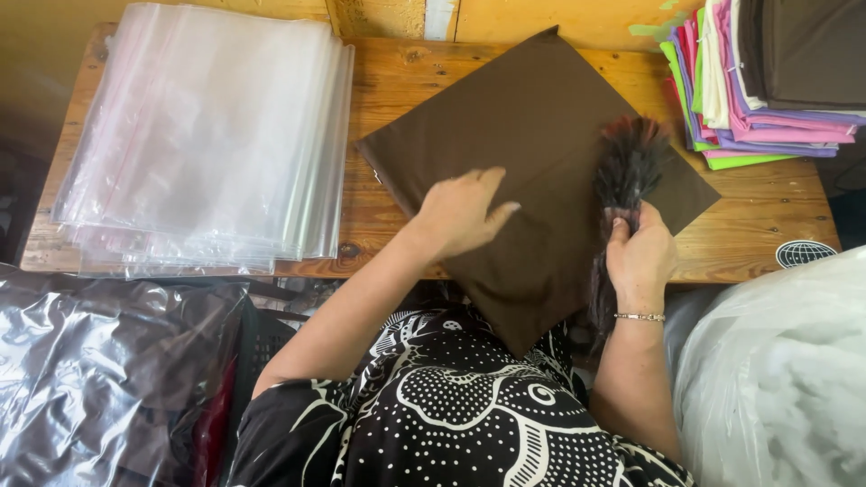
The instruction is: Sealing a fabric item in a plastic bag, moving it to a basket, and then cleaning and folding another piece of fabric.
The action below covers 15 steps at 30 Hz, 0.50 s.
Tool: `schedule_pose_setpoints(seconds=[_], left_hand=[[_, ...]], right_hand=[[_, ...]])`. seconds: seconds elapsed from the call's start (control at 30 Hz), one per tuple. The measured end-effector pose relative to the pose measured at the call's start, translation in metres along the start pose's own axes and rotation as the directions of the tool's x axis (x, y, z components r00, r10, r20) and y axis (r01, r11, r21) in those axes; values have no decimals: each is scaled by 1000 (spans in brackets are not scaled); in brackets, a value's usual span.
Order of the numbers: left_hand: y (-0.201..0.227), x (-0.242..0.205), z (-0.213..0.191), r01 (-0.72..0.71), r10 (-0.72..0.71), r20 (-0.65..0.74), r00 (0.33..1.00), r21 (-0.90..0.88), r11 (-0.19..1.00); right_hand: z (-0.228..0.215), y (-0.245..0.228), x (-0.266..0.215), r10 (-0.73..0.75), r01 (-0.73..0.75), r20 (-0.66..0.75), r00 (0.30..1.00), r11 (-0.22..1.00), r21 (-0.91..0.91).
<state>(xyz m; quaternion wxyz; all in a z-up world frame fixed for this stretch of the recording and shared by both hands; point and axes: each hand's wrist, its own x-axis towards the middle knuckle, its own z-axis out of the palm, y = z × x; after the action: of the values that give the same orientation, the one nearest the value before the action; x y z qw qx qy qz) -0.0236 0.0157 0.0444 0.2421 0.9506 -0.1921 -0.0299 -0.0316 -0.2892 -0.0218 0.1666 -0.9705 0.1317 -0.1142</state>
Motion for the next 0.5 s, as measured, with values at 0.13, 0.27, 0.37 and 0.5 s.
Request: schedule_pose_setpoints(seconds=[0.13, 0.27, 0.37, 0.5], left_hand=[[-53, 29, 19, 75, -3, -235, 972, 299, 951], [-36, 21, -3, 382, -433, 112, 894, 312, 870], [-26, 25, 4, 528, -583, 103, 806, 320, 787], [-24, 40, 17, 669, -742, 79, 666, 377, 641]], right_hand=[[-19, -21, -12, -7, 7, 4, 1000, 1000, 5], [-15, -40, -26, -55, 54, 114, 992, 998, 11], [-18, -47, -32, -77, 76, 159, 984, 997, 11], [-46, -67, -43, -120, 117, 80, 990, 992, 38]])
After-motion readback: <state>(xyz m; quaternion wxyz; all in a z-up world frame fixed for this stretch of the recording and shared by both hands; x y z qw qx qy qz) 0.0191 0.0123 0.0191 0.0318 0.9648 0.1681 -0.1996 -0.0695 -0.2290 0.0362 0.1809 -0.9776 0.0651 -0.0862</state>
